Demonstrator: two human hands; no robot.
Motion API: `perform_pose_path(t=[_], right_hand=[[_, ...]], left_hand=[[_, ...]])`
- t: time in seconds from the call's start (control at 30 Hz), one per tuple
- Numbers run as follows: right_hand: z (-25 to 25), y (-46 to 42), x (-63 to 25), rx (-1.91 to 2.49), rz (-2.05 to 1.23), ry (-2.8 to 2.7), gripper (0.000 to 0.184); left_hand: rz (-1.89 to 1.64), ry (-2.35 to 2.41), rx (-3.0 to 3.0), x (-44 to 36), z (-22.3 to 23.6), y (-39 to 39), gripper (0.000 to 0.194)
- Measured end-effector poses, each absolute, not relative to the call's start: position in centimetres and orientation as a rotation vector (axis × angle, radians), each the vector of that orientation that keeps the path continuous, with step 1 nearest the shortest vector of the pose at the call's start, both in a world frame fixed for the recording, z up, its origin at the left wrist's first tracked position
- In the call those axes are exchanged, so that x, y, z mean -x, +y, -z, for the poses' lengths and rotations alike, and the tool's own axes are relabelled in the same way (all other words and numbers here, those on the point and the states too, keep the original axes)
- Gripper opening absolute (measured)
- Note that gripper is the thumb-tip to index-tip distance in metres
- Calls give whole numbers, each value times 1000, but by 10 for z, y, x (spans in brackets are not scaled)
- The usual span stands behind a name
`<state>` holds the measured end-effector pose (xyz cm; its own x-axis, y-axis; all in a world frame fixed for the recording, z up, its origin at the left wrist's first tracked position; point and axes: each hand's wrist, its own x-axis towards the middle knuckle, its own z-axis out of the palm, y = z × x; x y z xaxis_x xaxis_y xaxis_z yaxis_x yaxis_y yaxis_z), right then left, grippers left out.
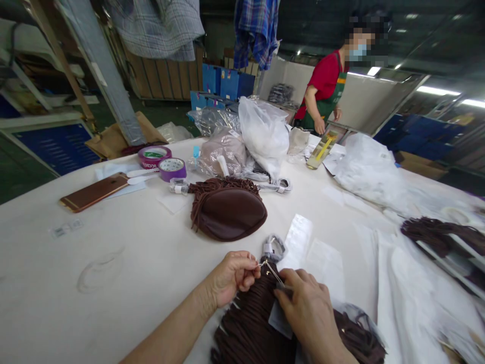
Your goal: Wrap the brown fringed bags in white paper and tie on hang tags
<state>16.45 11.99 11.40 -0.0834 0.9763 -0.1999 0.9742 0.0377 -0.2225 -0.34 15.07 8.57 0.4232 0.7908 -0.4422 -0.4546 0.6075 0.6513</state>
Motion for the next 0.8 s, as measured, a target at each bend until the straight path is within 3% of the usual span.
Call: perform_pose_path(t=[0.1,0.3,0.53,0.67,0.8], right_hand=[[-125,121,-159,2238,-573,-2260,26],[-124,117,-151,2265,-667,-2118,16],[-126,130,-176,2012,-1289,-1485,5],[-131,123,-172,1683,-1812,-935,25],[-120,116,-153,1613,-1915,-756,23]], left_hand=[[-813,826,-511,2,-89,150,21],[-771,863,-549,0,-95,145,21],[-698,896,-587,8,-97,141,23],[-690,846,-592,13,-98,137,26],[-653,832,-686,19,-101,130,29]])
